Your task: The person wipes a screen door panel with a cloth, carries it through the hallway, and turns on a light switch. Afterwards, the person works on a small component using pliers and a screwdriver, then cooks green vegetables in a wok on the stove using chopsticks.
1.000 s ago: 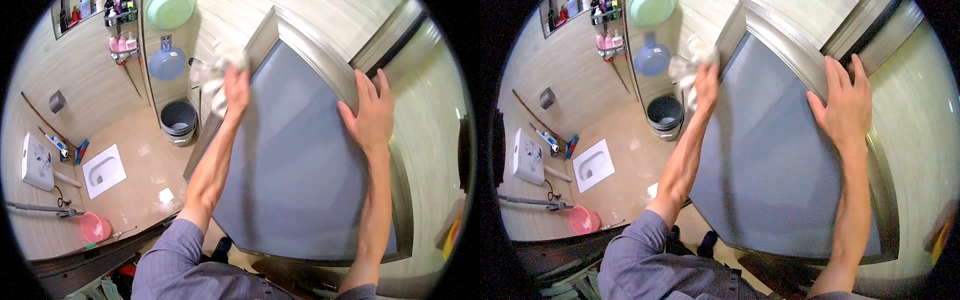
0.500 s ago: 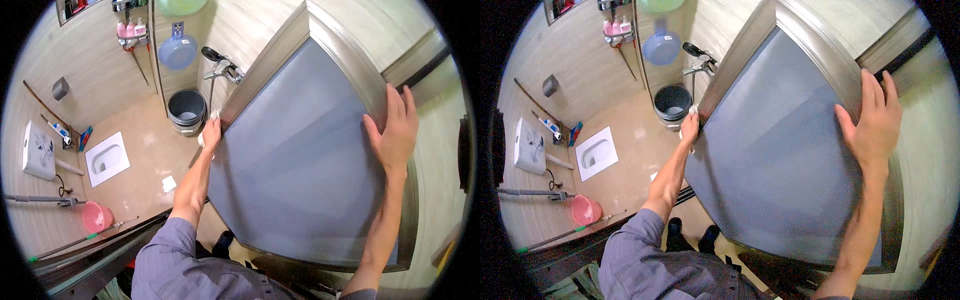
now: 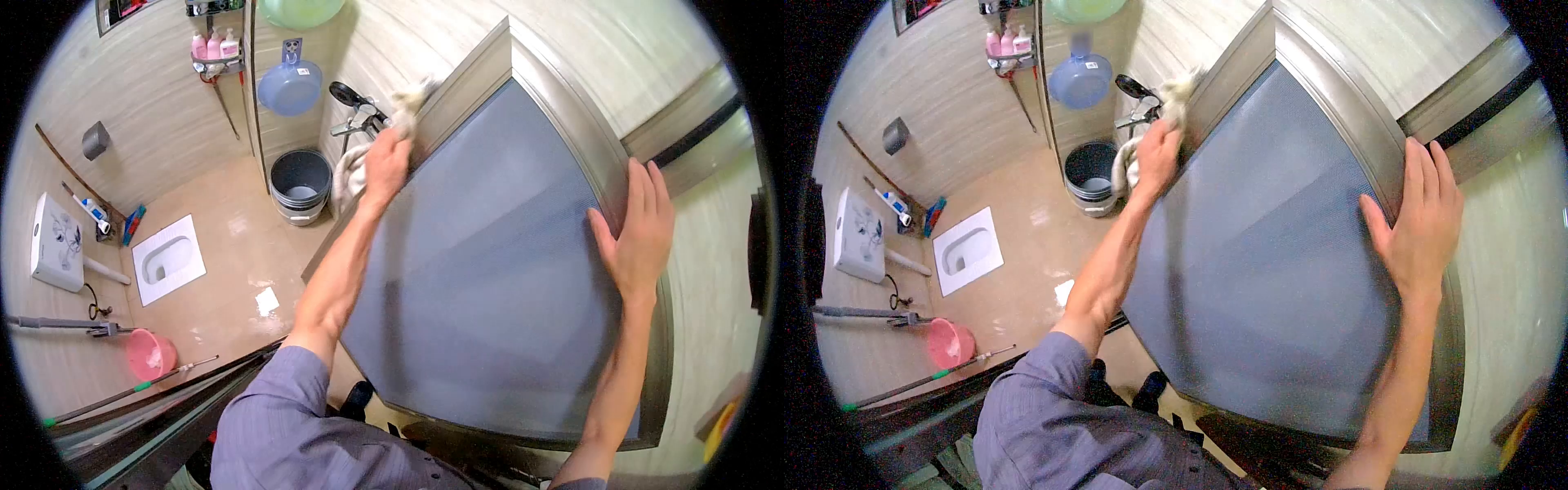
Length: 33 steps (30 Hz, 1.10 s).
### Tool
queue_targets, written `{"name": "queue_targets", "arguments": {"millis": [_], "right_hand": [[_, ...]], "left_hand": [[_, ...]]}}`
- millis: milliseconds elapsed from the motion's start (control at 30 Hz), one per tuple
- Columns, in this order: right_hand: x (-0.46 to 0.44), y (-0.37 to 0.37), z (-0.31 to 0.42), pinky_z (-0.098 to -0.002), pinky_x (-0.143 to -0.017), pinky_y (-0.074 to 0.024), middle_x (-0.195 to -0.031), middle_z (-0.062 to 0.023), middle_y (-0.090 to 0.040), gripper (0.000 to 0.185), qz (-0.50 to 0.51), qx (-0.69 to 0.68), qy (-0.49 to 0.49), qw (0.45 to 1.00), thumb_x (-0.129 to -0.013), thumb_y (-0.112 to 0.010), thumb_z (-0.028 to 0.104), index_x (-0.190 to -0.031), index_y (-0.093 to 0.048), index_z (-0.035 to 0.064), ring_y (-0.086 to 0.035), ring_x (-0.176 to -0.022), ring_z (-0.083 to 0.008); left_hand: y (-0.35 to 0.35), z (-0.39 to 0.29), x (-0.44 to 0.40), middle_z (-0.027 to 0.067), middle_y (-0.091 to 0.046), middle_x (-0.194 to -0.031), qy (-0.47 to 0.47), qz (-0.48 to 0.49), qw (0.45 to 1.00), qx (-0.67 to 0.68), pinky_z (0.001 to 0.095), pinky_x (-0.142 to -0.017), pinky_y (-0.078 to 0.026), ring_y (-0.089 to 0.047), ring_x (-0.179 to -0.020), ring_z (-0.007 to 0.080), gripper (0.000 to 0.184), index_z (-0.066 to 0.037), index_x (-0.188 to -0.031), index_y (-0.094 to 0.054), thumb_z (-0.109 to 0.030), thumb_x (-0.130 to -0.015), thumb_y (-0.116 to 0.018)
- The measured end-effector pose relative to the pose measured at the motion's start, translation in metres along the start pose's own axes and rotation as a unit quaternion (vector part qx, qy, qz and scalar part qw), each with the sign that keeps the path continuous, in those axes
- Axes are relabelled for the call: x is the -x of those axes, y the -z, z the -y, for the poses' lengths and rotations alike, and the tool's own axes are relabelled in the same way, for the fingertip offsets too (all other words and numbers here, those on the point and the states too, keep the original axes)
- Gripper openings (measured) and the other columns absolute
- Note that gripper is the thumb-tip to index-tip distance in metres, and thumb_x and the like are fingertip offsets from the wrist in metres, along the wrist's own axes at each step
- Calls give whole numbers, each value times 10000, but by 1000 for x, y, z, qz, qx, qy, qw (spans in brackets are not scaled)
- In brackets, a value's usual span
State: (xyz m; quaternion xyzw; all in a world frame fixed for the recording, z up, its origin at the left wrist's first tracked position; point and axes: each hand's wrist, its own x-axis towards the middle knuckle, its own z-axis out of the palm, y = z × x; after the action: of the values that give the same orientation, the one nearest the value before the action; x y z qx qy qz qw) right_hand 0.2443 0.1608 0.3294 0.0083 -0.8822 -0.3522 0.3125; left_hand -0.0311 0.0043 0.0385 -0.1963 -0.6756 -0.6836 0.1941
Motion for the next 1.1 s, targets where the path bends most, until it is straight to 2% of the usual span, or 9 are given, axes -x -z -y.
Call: {"name": "queue_targets", "arguments": {"millis": [100, 233, 333, 400, 633, 800, 867, 967, 1100], "right_hand": [[2, 0, 2, -456, -1075, -364, -1399, -152, -501, 807, 2, -5, -6, 1000, -760, -775, 303, -1430, -422, 24, -426, -1336, -350], [0, 0, 1, -465, -1085, -355, -1395, -179, -495, 810, 12, -8, -1, 1000, -759, -779, 278, -1428, -413, 7, -426, -1333, -371], [-2, 2, 2, -468, -1093, -350, -1394, -191, -492, 813, 15, -13, 7, 1000, -759, -779, 270, -1429, -407, -2, -428, -1328, -387], [-1, 1, 1, -470, -1096, -348, -1395, -198, -491, 815, 14, -9, 7, 1000, -758, -780, 271, -1429, -406, -1, -429, -1326, -392], [-2, 1, 2, -468, -1100, -351, -1399, -214, -484, 834, 17, -10, 12, 1000, -757, -785, 296, -1439, -400, 9, -431, -1318, -406], [-4, 0, -1, -470, -1099, -354, -1399, -213, -487, 812, 18, -3, 13, 1000, -771, -778, 295, -1435, -409, 8, -439, -1308, -414], [-2, 0, 0, -472, -1098, -356, -1397, -212, -490, 800, 25, -11, 13, 1000, -778, -775, 293, -1432, -414, 7, -440, -1306, -417], [-2, -3, 0, -465, -1103, -357, -1400, -207, -492, 779, 20, -3, 21, 1000, -790, -771, 288, -1426, -423, 4, -443, -1311, -407], [1, -9, -7, -442, -1112, -358, -1418, -194, -488, 768, 17, 10, 23, 1000, -797, -772, 259, -1436, -425, 14, -448, -1325, -376]], "left_hand": [[26, 30, 27, 143, -683, -996, 140, 39, 985, 98, 331, -807, -479, -639, -916, 241, 285, 12, -1045, -679, -203, -879, -590], [15, -4, -5, 90, -674, -892, 31, -31, 993, 113, 303, -768, -468, -616, -850, 171, 267, 19, -1004, -683, -197, -863, -616], [14, -38, -57, 30, -665, -873, 46, 57, 986, 147, 297, -738, -470, -591, -804, 136, 274, 3, -1045, -708, -182, -858, -631], [13, -39, -75, 13, -628, -845, 201, 162, 935, 242, 289, -671, -441, -546, -745, 119, 264, 5, -975, -706, -206, -836, -631], [40, 44, -7, -4, -615, -834, 285, 121, 925, 222, 256, -604, -397, -510, -697, 92, 269, -14, -975, -706, -217, -805, -658], [28, -20, -54, -8, -617, -837, 163, 147, 964, 150, 259, -638, -429, -548, -728, 97, 327, -7, -1049, -706, -220, -810, -643], [7, -57, -81, 30, -648, -876, 60, 129, 978, 155, 286, -688, -459, -585, -788, 137, 334, 15, -1053, -693, -231, -833, -638], [-18, -83, -75, 202, -653, -1110, -76, 21, 995, 64, 395, -913, -471, -614, -1033, 354, 434, 23, -1122, -645, -345, -895, -610], [-20, -30, -14, 243, -641, -1062, 0, -89, 996, 7, 475, -887, -463, -593, -1025, 416, 393, 30, -1025, -640, -333, -896, -561]]}}
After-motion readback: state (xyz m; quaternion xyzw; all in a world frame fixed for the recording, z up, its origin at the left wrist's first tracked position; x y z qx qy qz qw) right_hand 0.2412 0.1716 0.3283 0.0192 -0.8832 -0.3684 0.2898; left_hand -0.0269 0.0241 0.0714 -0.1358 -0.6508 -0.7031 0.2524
